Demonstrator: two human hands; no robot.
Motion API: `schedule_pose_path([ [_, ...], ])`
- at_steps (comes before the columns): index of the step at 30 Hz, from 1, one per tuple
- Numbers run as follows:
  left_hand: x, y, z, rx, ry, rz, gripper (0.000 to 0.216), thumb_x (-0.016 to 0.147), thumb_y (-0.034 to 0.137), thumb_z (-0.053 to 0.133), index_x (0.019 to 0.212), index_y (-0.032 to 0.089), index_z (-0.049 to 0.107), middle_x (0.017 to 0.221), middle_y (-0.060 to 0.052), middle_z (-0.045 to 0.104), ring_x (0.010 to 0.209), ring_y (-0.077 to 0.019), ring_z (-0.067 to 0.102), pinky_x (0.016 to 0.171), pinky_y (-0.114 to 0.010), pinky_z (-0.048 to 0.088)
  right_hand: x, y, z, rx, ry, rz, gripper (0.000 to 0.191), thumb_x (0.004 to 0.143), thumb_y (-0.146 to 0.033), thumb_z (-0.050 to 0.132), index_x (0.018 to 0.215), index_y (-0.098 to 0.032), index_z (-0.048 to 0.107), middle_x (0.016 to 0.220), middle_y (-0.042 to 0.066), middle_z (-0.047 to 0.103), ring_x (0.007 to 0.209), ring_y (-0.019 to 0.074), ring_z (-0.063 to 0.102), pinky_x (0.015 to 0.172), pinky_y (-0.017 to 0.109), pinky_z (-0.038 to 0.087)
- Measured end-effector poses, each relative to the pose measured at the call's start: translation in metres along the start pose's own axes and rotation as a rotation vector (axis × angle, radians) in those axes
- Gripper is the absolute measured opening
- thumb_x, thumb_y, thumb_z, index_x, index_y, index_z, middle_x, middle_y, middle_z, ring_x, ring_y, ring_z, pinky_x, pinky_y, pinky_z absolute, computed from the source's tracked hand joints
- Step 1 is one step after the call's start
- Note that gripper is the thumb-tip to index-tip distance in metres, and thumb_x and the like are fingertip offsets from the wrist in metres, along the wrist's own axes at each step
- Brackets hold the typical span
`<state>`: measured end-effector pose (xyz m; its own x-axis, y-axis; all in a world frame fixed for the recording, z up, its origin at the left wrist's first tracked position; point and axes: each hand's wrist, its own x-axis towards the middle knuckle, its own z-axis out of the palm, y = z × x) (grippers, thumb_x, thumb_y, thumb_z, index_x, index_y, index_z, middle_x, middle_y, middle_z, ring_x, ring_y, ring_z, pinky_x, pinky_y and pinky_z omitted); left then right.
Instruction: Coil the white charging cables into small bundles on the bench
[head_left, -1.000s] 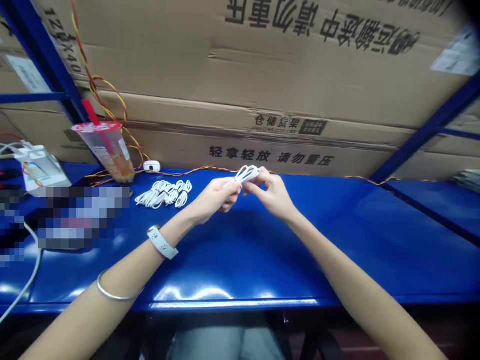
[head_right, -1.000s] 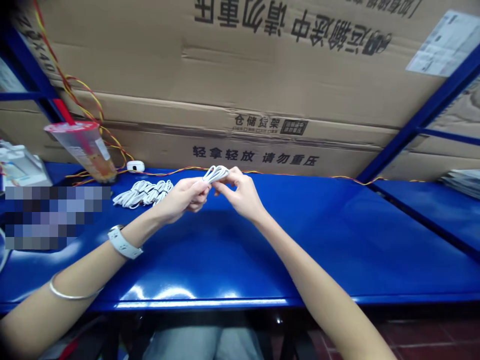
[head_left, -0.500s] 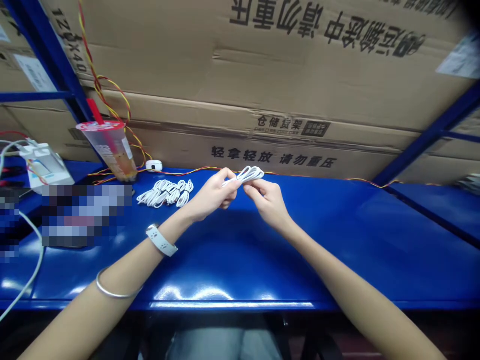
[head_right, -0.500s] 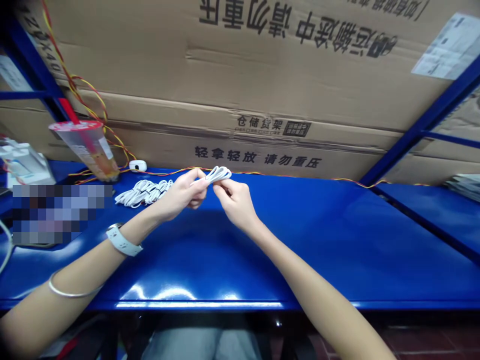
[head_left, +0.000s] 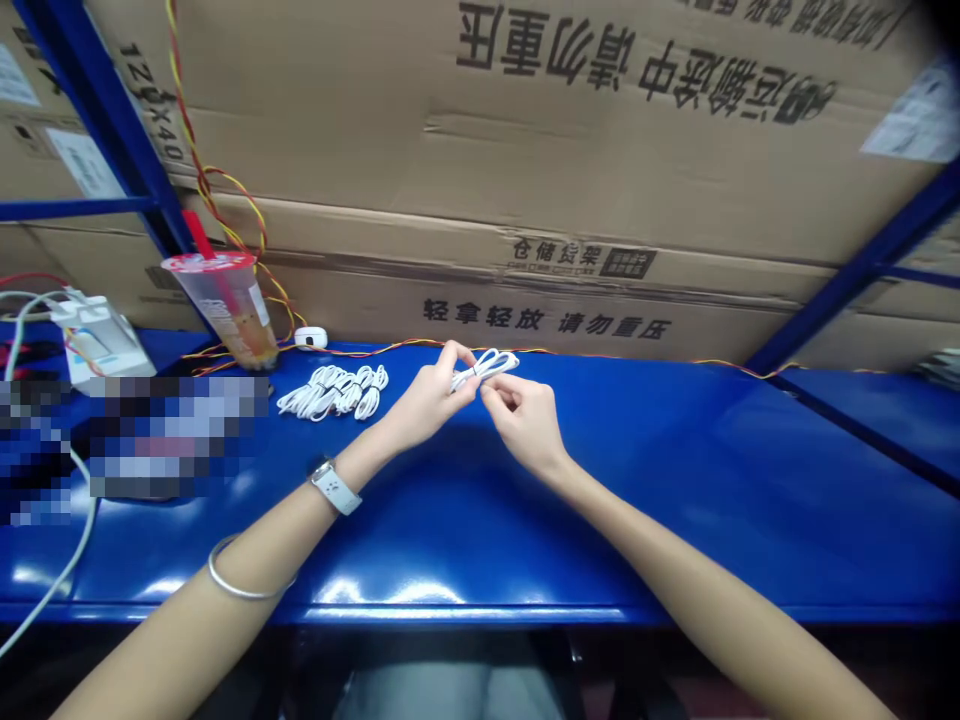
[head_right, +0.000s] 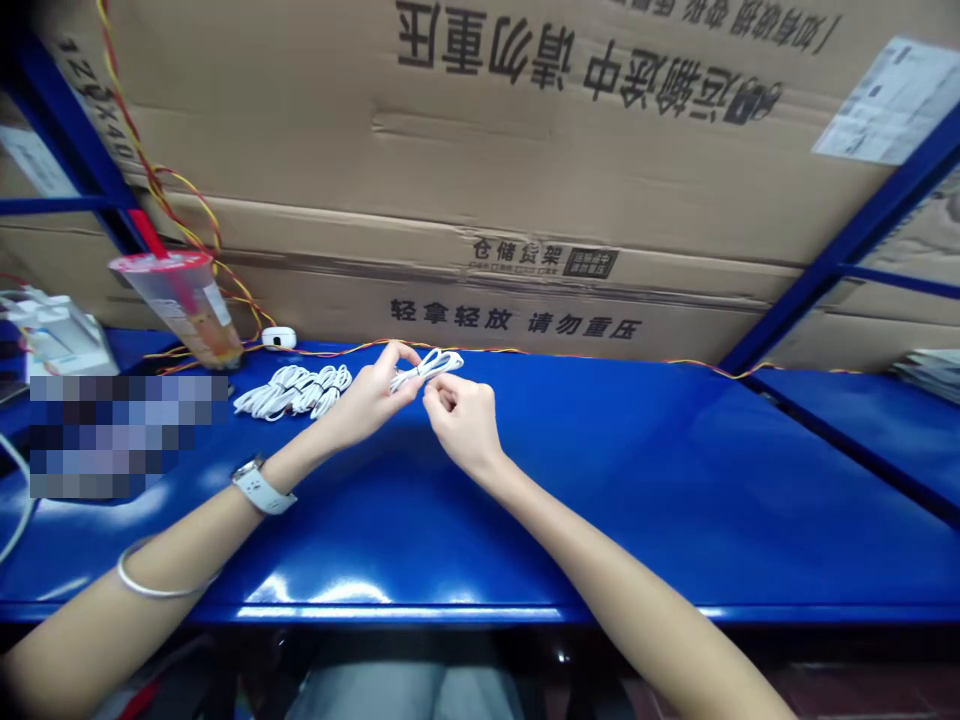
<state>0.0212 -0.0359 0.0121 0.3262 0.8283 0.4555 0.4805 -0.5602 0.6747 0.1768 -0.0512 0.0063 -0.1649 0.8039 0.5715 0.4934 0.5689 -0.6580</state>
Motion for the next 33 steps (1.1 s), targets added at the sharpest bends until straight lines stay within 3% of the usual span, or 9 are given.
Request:
schedule_pose_path([
  [7,-0.001,-0.003,0.005,0.22,-0.102,-0.003,0.022,0.089,0.032,0.044,0.105,0.018,0.04,0.068,-0.001,0.061,0.059,-0.0174,0.061,0.054,-0.024,0.038,0.001,0.005,0.001,-0.128,-0.048,-0.048,0.022,0.078,-0.021,0.046,0.057,-0.016,0.048,0.049,-0.004,0.037,0.047,0.008,0.03,0.053,0.025,0.023],
  [12,-0.002,0.005,0.009,0.585,-0.17,-0.025,0.022,0.089,0.024,0.042,0.109,0.014,0.041,0.075,-0.008,0.067,0.068,-0.0211,0.067,0.056,-0.024,0.042,0.008,0.012,-0.004,0.077,-0.181,0.185,0.023,0.074,-0.022,0.046,0.051,-0.017,0.043,0.048,-0.004,0.035,0.048,0.008,0.029,0.049,0.024,0.02],
  [16,-0.002,0.005,0.016,0.816,-0.185,0.059,0.021,0.09,0.021,0.039,0.107,0.011,0.045,0.079,-0.012,0.068,0.067,-0.0232,0.068,0.053,-0.024,0.041,0.009,0.013,-0.003,0.269,-0.175,0.363,0.023,0.07,-0.024,0.048,0.048,-0.017,0.042,0.045,-0.005,0.032,0.046,0.0073,0.027,0.047,0.024,0.02],
  [23,-0.002,0.0,0.021,0.938,-0.114,0.139,0.022,0.094,0.022,0.031,0.097,0.012,0.05,0.069,-0.011,0.067,0.062,-0.0232,0.067,0.051,-0.024,0.04,0.01,-0.001,-0.007,0.532,-0.212,0.592,0.023,0.066,-0.022,0.054,0.048,-0.018,0.041,0.037,-0.008,0.026,0.042,0.0051,0.016,0.046,0.026,0.013],
  [28,-0.003,-0.004,0.018,0.884,-0.025,0.109,0.019,0.091,0.025,0.037,0.096,0.012,0.051,0.067,-0.01,0.066,0.06,-0.0203,0.066,0.053,-0.023,0.038,0.009,-0.008,-0.007,0.547,-0.227,0.533,0.023,0.072,-0.026,0.056,0.053,-0.017,0.045,0.038,-0.009,0.026,0.042,0.005,0.016,0.046,0.025,0.013],
  [33,-0.003,-0.008,0.008,0.534,0.061,0.024,0.021,0.088,0.035,0.046,0.098,0.016,0.049,0.071,-0.005,0.066,0.061,-0.0187,0.063,0.053,-0.023,0.034,0.017,-0.005,-0.015,0.441,-0.252,0.246,0.035,0.083,-0.047,0.052,0.066,-0.016,0.054,0.048,-0.005,0.038,0.046,0.0073,0.029,0.047,0.024,0.023],
])
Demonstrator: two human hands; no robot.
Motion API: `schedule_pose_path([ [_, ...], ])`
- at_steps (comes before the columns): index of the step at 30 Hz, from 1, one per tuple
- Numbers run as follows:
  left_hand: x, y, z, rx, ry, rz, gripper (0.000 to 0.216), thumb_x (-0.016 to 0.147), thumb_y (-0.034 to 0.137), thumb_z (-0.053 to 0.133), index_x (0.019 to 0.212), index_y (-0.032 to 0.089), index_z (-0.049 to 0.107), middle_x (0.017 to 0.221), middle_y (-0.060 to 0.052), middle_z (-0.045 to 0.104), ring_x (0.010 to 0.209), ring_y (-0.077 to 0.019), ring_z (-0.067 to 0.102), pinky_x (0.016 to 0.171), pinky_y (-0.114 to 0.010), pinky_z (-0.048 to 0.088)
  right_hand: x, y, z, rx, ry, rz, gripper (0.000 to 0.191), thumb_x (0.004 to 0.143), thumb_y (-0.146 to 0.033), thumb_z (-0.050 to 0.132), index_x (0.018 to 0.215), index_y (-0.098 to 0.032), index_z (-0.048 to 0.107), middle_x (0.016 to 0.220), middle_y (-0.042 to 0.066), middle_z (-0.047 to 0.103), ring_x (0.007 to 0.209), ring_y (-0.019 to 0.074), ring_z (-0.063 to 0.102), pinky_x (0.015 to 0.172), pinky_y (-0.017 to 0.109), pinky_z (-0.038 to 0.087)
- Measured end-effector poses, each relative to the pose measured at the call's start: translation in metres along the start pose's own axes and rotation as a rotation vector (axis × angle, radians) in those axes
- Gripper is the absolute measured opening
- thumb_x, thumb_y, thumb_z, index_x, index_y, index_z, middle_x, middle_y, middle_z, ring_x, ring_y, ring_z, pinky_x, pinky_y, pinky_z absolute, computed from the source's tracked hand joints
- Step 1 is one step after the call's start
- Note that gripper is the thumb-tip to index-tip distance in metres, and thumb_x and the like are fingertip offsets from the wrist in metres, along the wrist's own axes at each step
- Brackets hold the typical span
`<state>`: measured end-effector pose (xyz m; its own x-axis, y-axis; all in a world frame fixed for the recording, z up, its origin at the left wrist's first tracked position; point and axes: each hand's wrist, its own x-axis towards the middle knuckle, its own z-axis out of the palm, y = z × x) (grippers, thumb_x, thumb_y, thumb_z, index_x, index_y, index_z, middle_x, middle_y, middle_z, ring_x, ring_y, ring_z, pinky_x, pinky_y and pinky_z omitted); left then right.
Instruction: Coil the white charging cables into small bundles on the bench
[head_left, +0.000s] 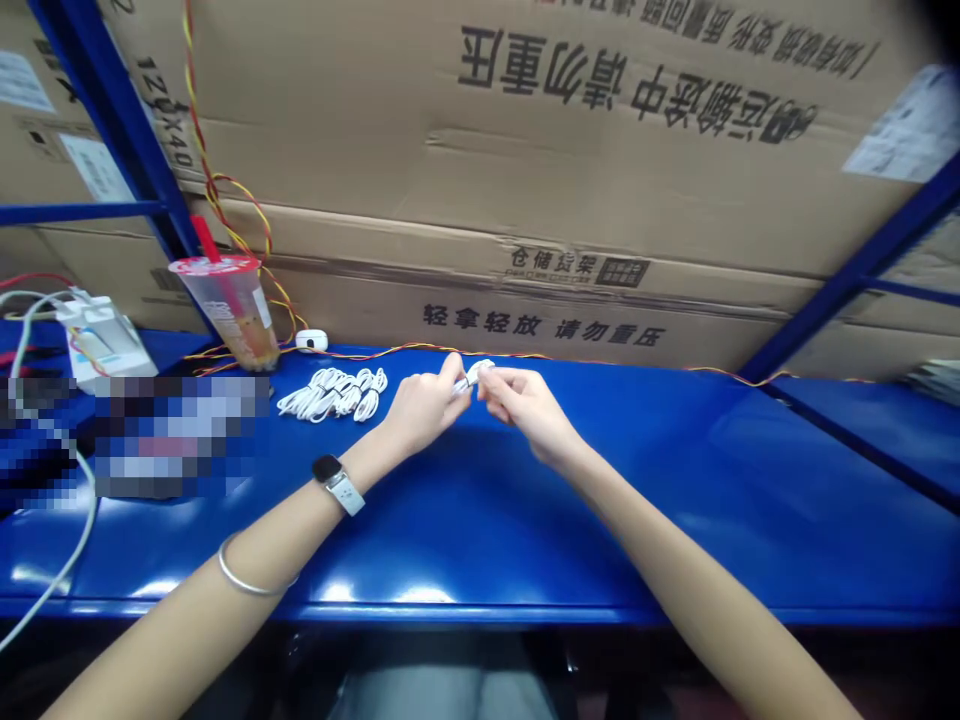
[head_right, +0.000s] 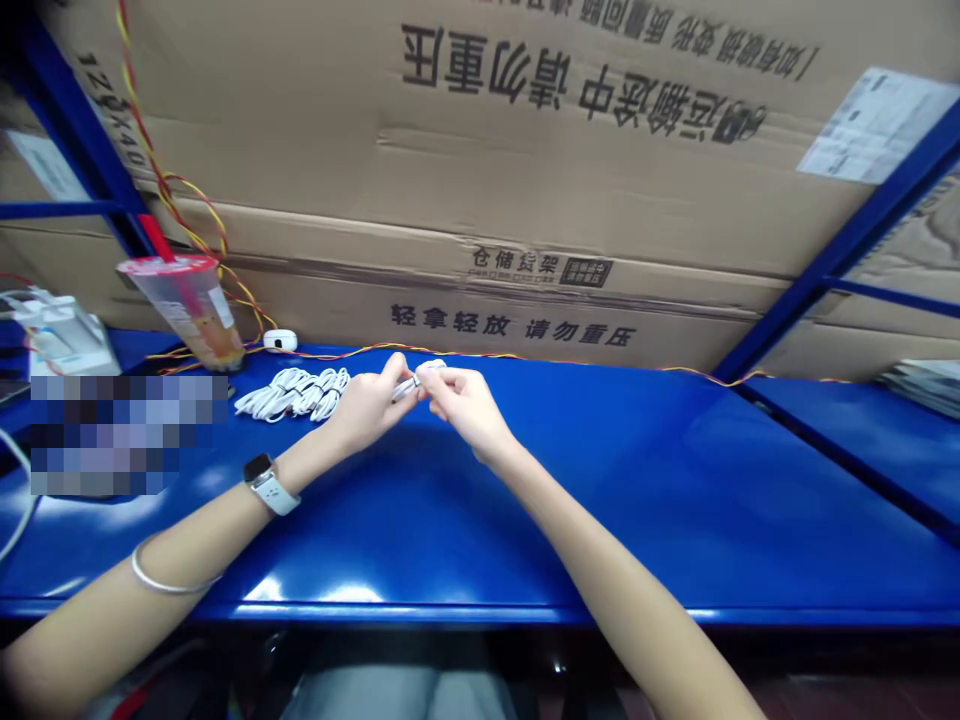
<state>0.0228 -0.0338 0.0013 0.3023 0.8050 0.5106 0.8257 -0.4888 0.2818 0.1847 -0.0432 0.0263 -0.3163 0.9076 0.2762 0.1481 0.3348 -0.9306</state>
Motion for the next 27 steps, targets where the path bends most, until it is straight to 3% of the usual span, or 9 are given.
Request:
schedule_pose_path([
  [4,0.002,-0.001,-0.005,-0.348,0.007,-0.067,0.015,0.083,0.032,0.052,0.082,0.019,0.047,0.062,0.003,0.057,0.055,-0.0124,0.052,0.053,-0.022,0.031,0.008,0.001,-0.019,-0.253,0.169,-0.258,0.025,0.074,-0.039,0.067,0.085,-0.017,0.061,0.083,0.002,0.059,0.075,0.0132,0.05,0.063,0.024,0.037],
  [7,0.003,0.002,-0.008,-0.509,-0.041,-0.061,0.018,0.081,0.034,0.053,0.077,0.018,0.045,0.062,0.004,0.055,0.056,-0.0102,0.047,0.053,-0.021,0.031,0.012,0.006,-0.024,-0.246,0.054,-0.249,0.029,0.075,-0.038,0.066,0.096,-0.018,0.061,0.099,0.005,0.061,0.088,0.0164,0.055,0.071,0.026,0.042],
  [10,0.001,0.006,-0.01,-0.554,-0.114,-0.035,0.02,0.081,0.035,0.052,0.076,0.018,0.044,0.062,0.005,0.055,0.055,-0.0095,0.045,0.052,-0.021,0.029,0.012,0.013,-0.02,-0.136,-0.06,-0.158,0.026,0.077,-0.04,0.064,0.087,-0.017,0.058,0.084,0.004,0.062,0.075,0.0146,0.057,0.067,0.026,0.043],
  [13,-0.001,0.01,-0.009,-0.483,-0.142,-0.007,0.017,0.081,0.032,0.051,0.077,0.019,0.043,0.061,0.005,0.055,0.054,-0.0099,0.046,0.052,-0.022,0.029,0.011,0.02,-0.014,-0.082,-0.051,-0.082,0.026,0.077,-0.041,0.063,0.079,-0.018,0.052,0.07,0.0,0.058,0.063,0.0123,0.054,0.059,0.024,0.042],
  [20,-0.003,0.009,0.0,-0.182,-0.151,0.059,0.013,0.087,0.03,0.048,0.09,0.019,0.043,0.075,-0.003,0.065,0.063,-0.0171,0.063,0.054,-0.024,0.036,0.009,0.023,-0.009,-0.038,0.01,-0.029,0.027,0.076,-0.041,0.062,0.072,-0.019,0.047,0.063,-0.004,0.052,0.055,0.0087,0.045,0.052,0.021,0.034],
  [24,-0.004,0.01,0.001,0.161,-0.13,0.169,0.013,0.09,0.027,0.044,0.095,0.016,0.046,0.079,-0.009,0.067,0.067,-0.0216,0.067,0.052,-0.024,0.039,0.008,0.022,-0.006,0.112,-0.008,0.12,0.027,0.071,-0.038,0.063,0.068,-0.019,0.044,0.058,-0.005,0.048,0.049,0.0073,0.04,0.047,0.021,0.029],
  [27,-0.003,0.01,0.0,0.291,-0.081,0.3,0.012,0.091,0.026,0.043,0.093,0.015,0.049,0.075,-0.009,0.066,0.068,-0.0202,0.066,0.053,-0.023,0.041,0.007,0.021,-0.006,0.218,0.003,0.272,0.022,0.065,-0.031,0.062,0.073,-0.02,0.044,0.054,-0.007,0.045,0.046,0.0073,0.039,0.044,0.02,0.024],
])
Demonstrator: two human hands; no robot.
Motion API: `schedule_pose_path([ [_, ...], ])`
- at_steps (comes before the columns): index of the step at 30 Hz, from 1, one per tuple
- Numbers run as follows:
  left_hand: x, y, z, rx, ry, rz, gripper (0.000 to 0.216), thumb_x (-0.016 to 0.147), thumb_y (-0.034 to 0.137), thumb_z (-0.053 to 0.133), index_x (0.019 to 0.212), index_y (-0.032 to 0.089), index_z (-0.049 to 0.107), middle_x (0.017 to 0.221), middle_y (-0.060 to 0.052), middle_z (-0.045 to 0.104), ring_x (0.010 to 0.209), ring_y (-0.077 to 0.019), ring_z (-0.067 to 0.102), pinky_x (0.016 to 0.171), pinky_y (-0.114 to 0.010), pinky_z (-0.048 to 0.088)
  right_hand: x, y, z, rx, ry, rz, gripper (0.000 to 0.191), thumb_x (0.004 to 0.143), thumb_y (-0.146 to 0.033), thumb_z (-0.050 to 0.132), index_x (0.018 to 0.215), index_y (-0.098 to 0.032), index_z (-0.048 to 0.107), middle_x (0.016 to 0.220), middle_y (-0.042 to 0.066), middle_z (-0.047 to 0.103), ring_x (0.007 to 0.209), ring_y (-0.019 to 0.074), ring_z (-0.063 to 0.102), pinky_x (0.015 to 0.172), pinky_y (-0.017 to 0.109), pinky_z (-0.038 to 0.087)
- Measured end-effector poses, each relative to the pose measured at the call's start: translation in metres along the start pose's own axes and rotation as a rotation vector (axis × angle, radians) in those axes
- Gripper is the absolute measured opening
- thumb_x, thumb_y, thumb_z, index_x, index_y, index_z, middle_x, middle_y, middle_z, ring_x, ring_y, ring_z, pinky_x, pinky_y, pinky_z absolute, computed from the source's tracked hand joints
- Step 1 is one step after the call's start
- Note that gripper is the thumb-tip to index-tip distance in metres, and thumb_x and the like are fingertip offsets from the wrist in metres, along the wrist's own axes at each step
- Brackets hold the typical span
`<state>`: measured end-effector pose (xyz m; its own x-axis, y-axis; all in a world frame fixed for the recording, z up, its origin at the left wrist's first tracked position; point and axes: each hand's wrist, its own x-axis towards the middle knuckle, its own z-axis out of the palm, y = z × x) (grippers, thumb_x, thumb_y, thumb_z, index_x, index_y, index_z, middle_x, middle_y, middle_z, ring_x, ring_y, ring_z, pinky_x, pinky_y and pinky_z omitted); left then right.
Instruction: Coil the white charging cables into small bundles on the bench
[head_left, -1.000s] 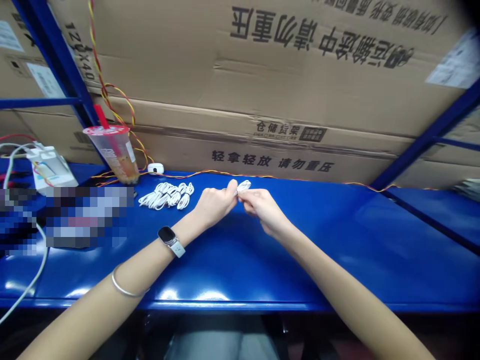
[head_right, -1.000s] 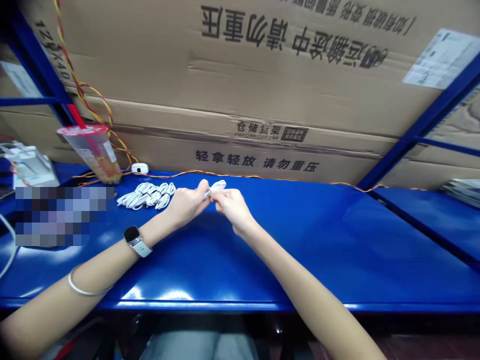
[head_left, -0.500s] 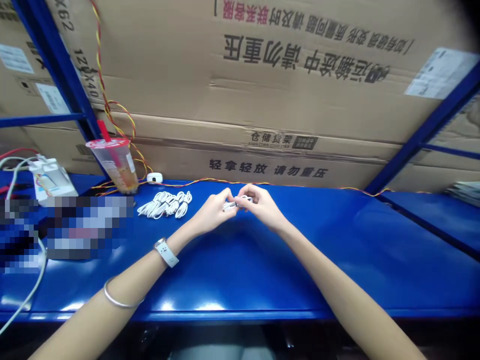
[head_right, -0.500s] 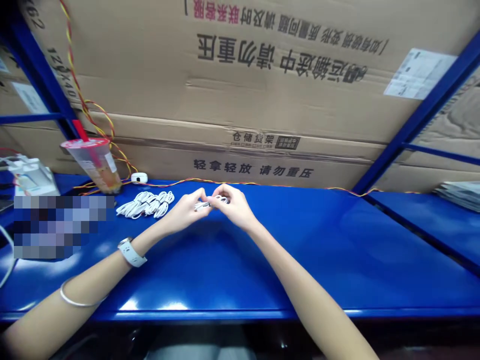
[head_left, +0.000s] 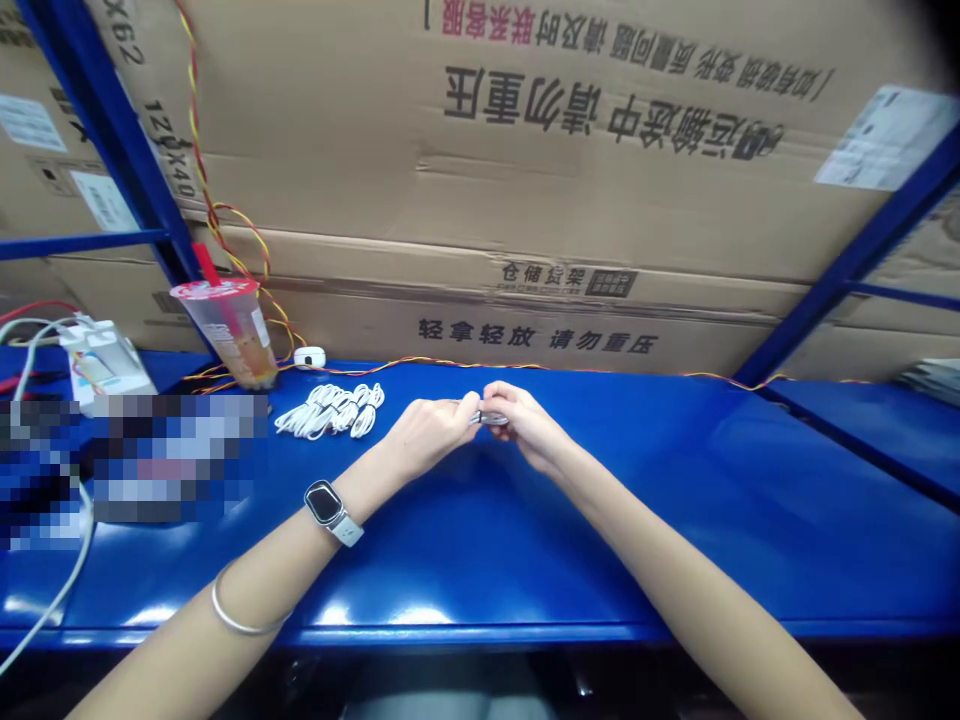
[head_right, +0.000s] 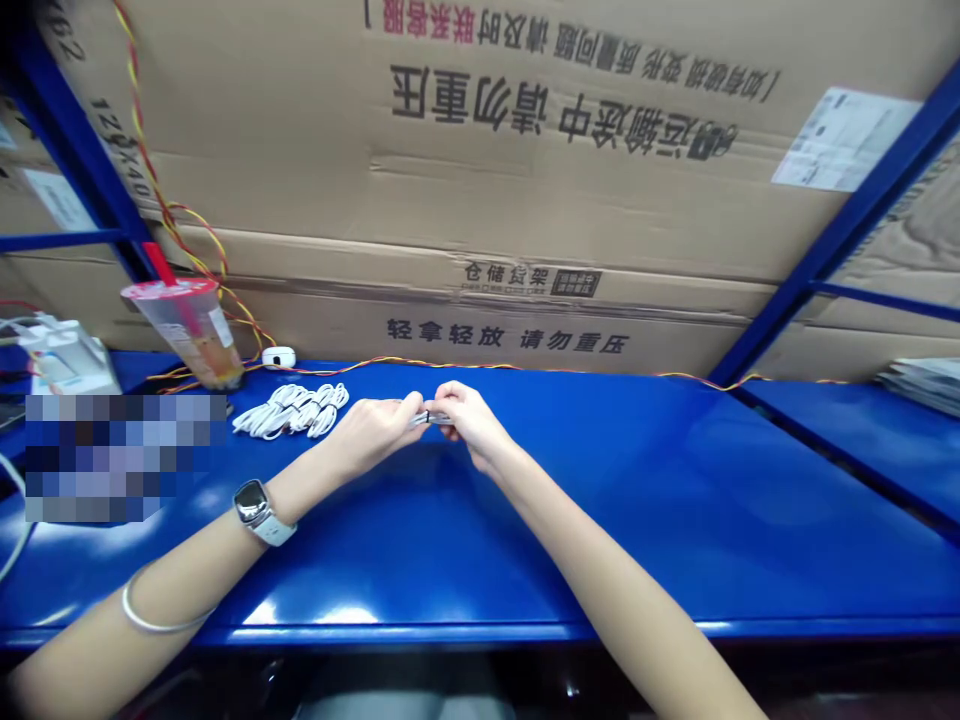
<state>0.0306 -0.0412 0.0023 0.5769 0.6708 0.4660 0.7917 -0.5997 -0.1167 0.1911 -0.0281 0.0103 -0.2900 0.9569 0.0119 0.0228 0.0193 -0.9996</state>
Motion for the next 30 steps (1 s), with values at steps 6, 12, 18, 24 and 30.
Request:
schedule_pose_path([
  [6,-0.002,-0.004,-0.001,0.152,0.102,0.226,0.018,0.093,0.02,0.038,0.094,0.015,0.056,0.067,-0.005,0.062,0.064,-0.0164,0.061,0.055,-0.025,0.039,-0.001,0.0,-0.004,0.145,-0.069,0.162,0.02,0.057,-0.022,0.06,0.07,-0.02,0.044,0.055,-0.007,0.044,0.046,0.006,0.038,0.042,0.018,0.019],
  [12,-0.005,-0.008,-0.005,0.15,0.123,0.324,0.026,0.092,0.011,0.035,0.103,0.02,0.057,0.071,-0.003,0.062,0.059,-0.0116,0.055,0.054,-0.025,0.033,0.0,0.005,-0.003,0.227,-0.16,0.22,0.02,0.056,-0.021,0.062,0.065,-0.019,0.044,0.051,-0.009,0.036,0.043,0.0046,0.028,0.041,0.019,0.014],
  [18,-0.004,-0.012,0.002,0.179,0.099,0.263,0.028,0.093,0.014,0.033,0.101,0.019,0.059,0.066,-0.002,0.06,0.056,-0.0122,0.054,0.052,-0.026,0.031,-0.001,0.005,-0.001,0.162,-0.139,0.168,0.017,0.063,-0.027,0.061,0.068,-0.019,0.048,0.052,-0.008,0.037,0.042,0.0048,0.027,0.04,0.019,0.011],
  [24,-0.005,-0.013,0.005,0.037,0.138,0.059,0.025,0.093,0.031,0.04,0.101,0.018,0.059,0.073,-0.003,0.065,0.06,-0.0149,0.059,0.053,-0.024,0.033,-0.001,-0.008,-0.008,-0.07,-0.04,-0.137,0.021,0.079,-0.039,0.056,0.08,-0.018,0.059,0.076,0.0,0.058,0.067,0.0108,0.051,0.056,0.021,0.037],
  [30,-0.004,-0.008,-0.004,-0.123,0.151,-0.053,0.023,0.091,0.034,0.042,0.089,0.018,0.059,0.065,-0.002,0.063,0.057,-0.0146,0.059,0.051,-0.023,0.03,-0.007,-0.025,-0.015,-0.228,-0.196,-0.264,0.02,0.078,-0.035,0.062,0.083,-0.016,0.064,0.088,0.004,0.065,0.084,0.0167,0.058,0.079,0.029,0.044],
])
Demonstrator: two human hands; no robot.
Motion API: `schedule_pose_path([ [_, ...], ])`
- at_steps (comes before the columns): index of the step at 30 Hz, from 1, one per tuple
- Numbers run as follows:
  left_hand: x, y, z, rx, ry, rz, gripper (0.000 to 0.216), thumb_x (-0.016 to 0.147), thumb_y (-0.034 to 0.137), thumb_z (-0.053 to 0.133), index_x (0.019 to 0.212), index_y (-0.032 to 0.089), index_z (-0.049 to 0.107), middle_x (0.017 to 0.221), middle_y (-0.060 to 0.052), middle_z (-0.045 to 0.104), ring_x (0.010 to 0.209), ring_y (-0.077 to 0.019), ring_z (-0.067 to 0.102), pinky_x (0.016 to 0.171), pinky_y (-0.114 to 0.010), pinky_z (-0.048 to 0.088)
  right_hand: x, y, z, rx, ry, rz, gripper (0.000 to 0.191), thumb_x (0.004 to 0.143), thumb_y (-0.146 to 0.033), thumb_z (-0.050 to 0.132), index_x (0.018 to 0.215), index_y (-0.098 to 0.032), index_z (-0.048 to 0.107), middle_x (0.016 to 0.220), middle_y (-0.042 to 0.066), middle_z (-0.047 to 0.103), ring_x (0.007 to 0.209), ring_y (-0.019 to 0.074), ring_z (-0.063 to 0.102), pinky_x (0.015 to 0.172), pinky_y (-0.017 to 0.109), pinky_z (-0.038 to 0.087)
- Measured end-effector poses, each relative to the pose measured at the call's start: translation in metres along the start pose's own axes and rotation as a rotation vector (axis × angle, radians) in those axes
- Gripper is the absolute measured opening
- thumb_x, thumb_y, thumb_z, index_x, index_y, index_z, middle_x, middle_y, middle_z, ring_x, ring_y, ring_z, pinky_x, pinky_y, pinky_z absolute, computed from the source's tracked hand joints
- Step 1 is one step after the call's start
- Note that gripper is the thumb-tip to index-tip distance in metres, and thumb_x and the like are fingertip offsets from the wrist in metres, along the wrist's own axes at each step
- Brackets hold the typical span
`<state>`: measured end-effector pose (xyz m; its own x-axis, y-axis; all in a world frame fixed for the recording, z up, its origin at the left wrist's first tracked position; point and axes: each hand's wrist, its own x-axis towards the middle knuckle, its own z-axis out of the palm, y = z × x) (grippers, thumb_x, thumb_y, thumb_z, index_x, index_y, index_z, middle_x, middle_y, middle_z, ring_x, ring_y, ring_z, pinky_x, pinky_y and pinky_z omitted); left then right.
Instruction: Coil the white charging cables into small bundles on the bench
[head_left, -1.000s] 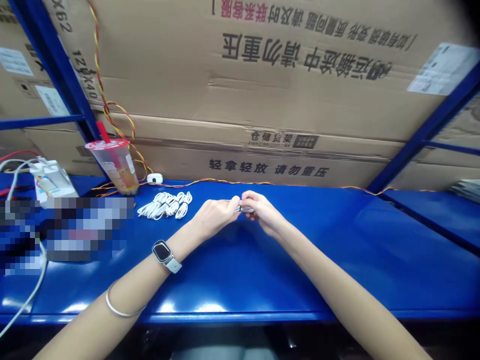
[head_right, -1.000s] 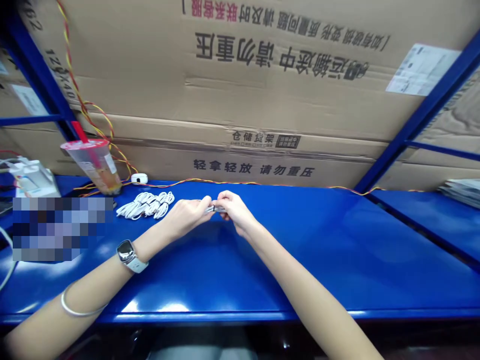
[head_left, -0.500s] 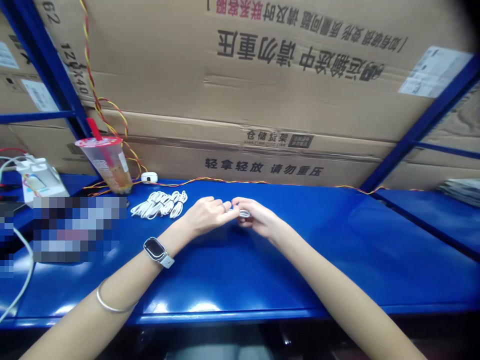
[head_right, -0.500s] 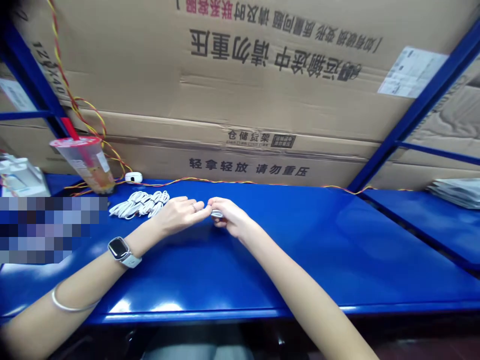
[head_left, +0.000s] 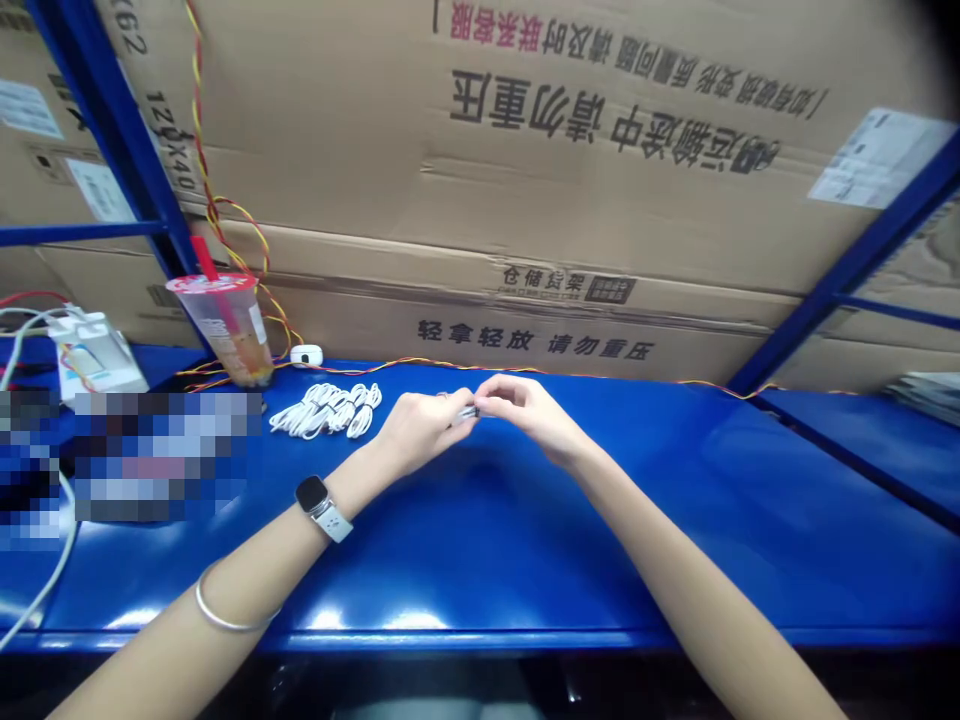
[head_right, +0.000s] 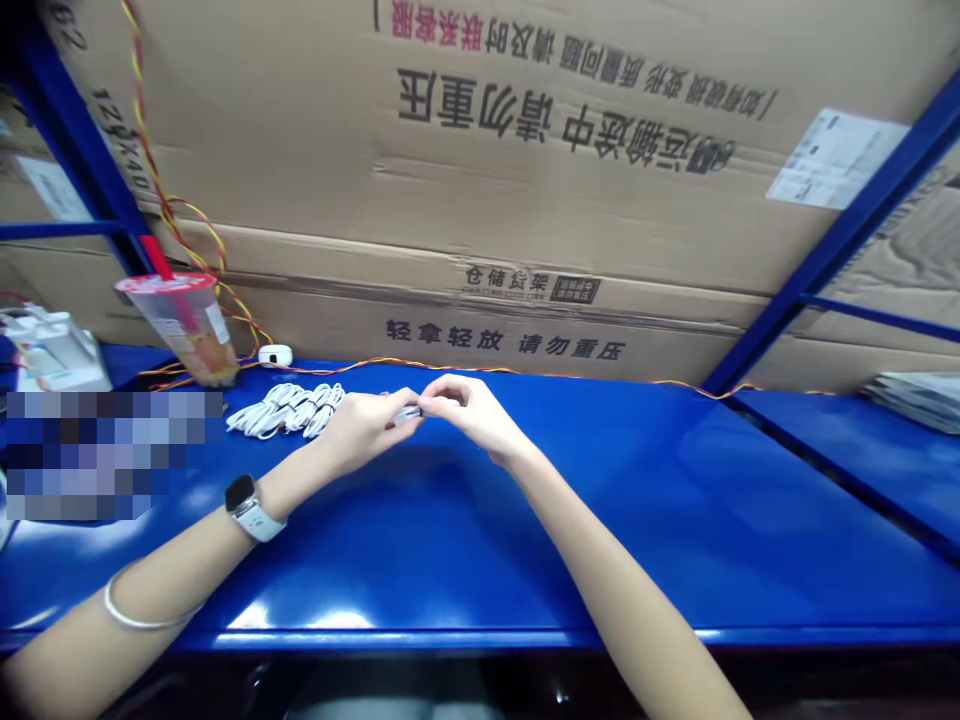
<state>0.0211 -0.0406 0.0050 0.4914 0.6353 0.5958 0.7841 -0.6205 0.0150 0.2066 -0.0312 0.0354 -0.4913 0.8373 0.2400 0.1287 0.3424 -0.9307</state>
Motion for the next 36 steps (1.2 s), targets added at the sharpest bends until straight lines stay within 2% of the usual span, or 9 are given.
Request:
schedule_pose_path([
  [10,0.0,-0.001,0.006,0.055,-0.008,0.035,0.019,0.09,0.032,0.043,0.088,0.016,0.053,0.066,-0.004,0.065,0.058,-0.0168,0.063,0.05,-0.023,0.036,0.004,0.015,0.006,-0.028,0.054,-0.056,0.022,0.078,-0.037,0.064,0.083,-0.016,0.058,0.08,0.001,0.06,0.074,0.0136,0.056,0.071,0.026,0.044],
  [15,-0.002,-0.002,0.007,-0.135,0.009,-0.031,0.014,0.089,0.03,0.046,0.093,0.017,0.049,0.077,-0.005,0.068,0.06,-0.017,0.065,0.053,-0.023,0.041,0.004,0.02,0.013,-0.2,0.19,-0.201,0.017,0.081,-0.034,0.061,0.081,-0.017,0.059,0.079,0.002,0.061,0.072,0.0137,0.056,0.067,0.025,0.044],
  [19,-0.002,-0.002,0.006,-0.296,-0.01,-0.116,0.025,0.088,0.032,0.049,0.109,0.018,0.046,0.076,-0.002,0.067,0.059,-0.0157,0.065,0.054,-0.022,0.043,0.002,0.019,0.011,-0.343,0.225,-0.26,0.019,0.085,-0.033,0.056,0.078,-0.016,0.062,0.077,0.002,0.064,0.072,0.0141,0.057,0.067,0.025,0.043],
  [23,-0.002,-0.003,0.008,-0.347,0.008,-0.135,0.027,0.089,0.034,0.049,0.112,0.02,0.048,0.08,-0.001,0.068,0.063,-0.0137,0.065,0.058,-0.021,0.043,0.004,0.017,0.005,-0.265,0.129,-0.19,0.023,0.085,-0.037,0.056,0.082,-0.016,0.064,0.075,0.002,0.065,0.066,0.0137,0.058,0.063,0.025,0.044],
  [27,-0.005,-0.003,0.013,-0.118,0.018,-0.079,0.026,0.092,0.037,0.044,0.107,0.02,0.056,0.075,-0.001,0.068,0.065,-0.0151,0.064,0.055,-0.022,0.039,0.005,0.016,0.003,-0.107,0.075,-0.014,0.028,0.079,-0.041,0.061,0.078,-0.014,0.065,0.068,0.002,0.063,0.057,0.0123,0.055,0.056,0.025,0.043],
  [30,-0.005,-0.003,0.014,0.076,0.031,0.013,0.029,0.094,0.036,0.038,0.1,0.02,0.061,0.079,-0.003,0.068,0.065,-0.0147,0.063,0.054,-0.023,0.037,0.003,0.014,0.002,0.021,0.043,0.113,0.028,0.075,-0.041,0.065,0.073,-0.013,0.066,0.064,0.002,0.062,0.056,0.0107,0.053,0.055,0.023,0.042],
  [36,-0.001,-0.006,0.008,0.262,0.092,0.094,0.027,0.093,0.033,0.041,0.09,0.018,0.063,0.082,-0.003,0.067,0.06,-0.0129,0.06,0.053,-0.025,0.035,0.002,0.009,0.002,0.138,0.036,0.153,0.033,0.079,-0.044,0.062,0.074,-0.011,0.064,0.068,0.003,0.063,0.055,0.0085,0.053,0.054,0.022,0.042],
])
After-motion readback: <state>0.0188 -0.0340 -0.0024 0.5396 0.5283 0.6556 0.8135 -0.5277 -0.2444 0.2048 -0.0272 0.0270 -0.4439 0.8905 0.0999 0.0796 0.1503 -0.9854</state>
